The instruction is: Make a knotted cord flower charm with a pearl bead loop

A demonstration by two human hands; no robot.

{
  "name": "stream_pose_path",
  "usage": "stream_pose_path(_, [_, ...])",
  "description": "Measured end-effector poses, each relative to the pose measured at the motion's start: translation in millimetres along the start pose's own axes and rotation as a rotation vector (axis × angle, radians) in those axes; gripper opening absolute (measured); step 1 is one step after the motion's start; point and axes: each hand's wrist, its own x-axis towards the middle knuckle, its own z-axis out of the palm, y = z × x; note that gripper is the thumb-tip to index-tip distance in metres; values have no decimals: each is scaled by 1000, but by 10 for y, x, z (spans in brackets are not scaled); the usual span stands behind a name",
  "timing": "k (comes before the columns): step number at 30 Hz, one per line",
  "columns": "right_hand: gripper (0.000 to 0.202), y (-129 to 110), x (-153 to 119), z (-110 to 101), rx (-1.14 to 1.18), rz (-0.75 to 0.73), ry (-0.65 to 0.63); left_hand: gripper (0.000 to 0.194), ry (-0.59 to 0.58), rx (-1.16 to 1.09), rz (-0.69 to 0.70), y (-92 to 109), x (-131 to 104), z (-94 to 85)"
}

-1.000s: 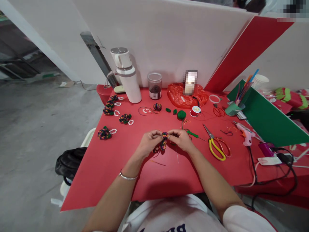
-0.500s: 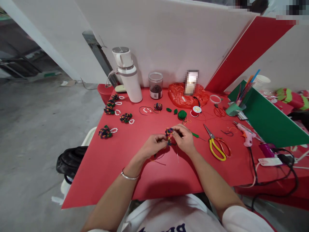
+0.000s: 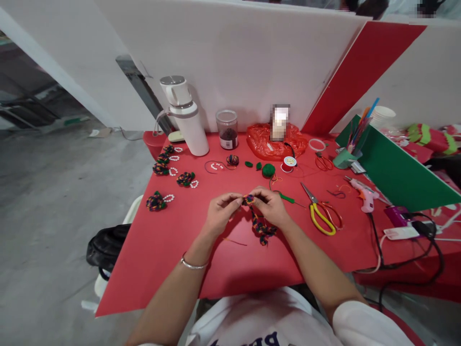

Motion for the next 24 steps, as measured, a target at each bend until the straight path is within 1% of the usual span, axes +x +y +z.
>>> stream_pose_path(3, [19,36,1,30,-32,-42,24,34,-21,-40,-59,-28,-2,16])
stream_pose_path(8, [13,23,8,32,-179,-114,16,38,20,-46,-138,22,4,57])
stream_pose_path(13, [15,36,-5,56,-298,-215,22,39,-61,-147,-272,-1,29,34])
stream_pose_path(15, [17,53,-10,61,-322,-230,24,38,-67,-176,-299,-24,40,28])
stream_pose_path(18, [18,68,-12,38,-336,-208,-1,36,1,-175,-281,-33,61,12])
stream_pose_path(21, [20,73,-2,-16,-342,-142,-23,35,62,-150,-256,6,84,-33])
stream_pose_path(24, [20,102,20,-73,-348,-101,50,32,58,-138,-251,58,101,-99])
